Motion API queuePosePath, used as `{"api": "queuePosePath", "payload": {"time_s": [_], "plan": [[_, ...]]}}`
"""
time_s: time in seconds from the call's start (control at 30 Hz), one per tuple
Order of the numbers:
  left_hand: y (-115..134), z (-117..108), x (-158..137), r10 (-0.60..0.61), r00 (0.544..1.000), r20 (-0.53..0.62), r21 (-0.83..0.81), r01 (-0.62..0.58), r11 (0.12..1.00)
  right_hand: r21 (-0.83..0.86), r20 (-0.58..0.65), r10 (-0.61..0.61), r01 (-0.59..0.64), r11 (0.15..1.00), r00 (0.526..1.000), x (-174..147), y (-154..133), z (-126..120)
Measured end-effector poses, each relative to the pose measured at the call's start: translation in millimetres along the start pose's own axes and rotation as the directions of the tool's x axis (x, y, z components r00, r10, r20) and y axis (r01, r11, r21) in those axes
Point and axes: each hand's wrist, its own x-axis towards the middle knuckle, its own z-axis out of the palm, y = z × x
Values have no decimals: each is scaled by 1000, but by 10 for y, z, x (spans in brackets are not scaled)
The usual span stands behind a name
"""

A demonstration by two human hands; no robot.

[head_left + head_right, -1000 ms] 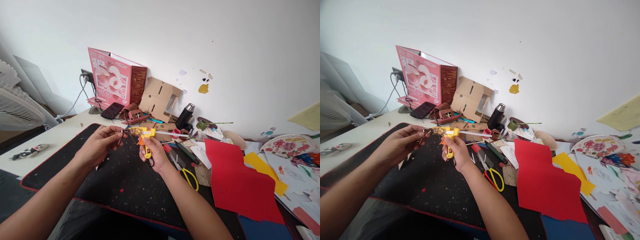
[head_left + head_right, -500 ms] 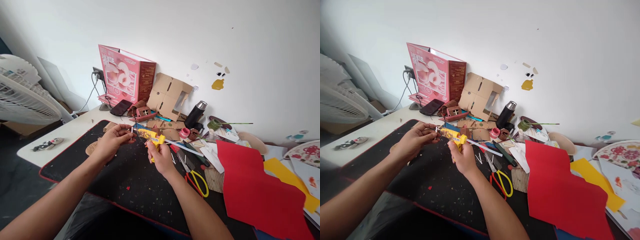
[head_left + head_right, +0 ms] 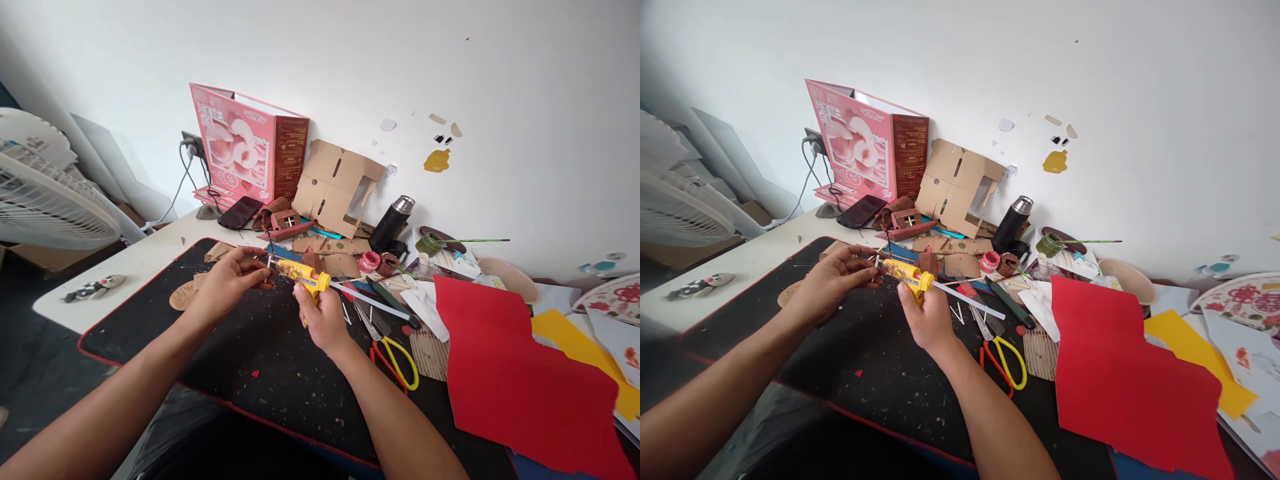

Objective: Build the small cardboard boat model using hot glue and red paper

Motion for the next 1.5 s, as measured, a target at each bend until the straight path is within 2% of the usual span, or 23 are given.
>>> {"api": "queuePosePath", "payload": {"time_s": [0.83,1.23,1.5], "plan": [[78,39,-19,-19,1000,20,37,19,999,-143,-7,-10,9,990,1000,-21,-80,-21],[61,9,-10,24,999,42,129,-29,991,-127,1,-11,11,992,1000,-21,-108,-36],[72,22,-24,17,999,35,113,-20,993,-107,1,-23,23,994,1000,-26,-98,-36]]}}
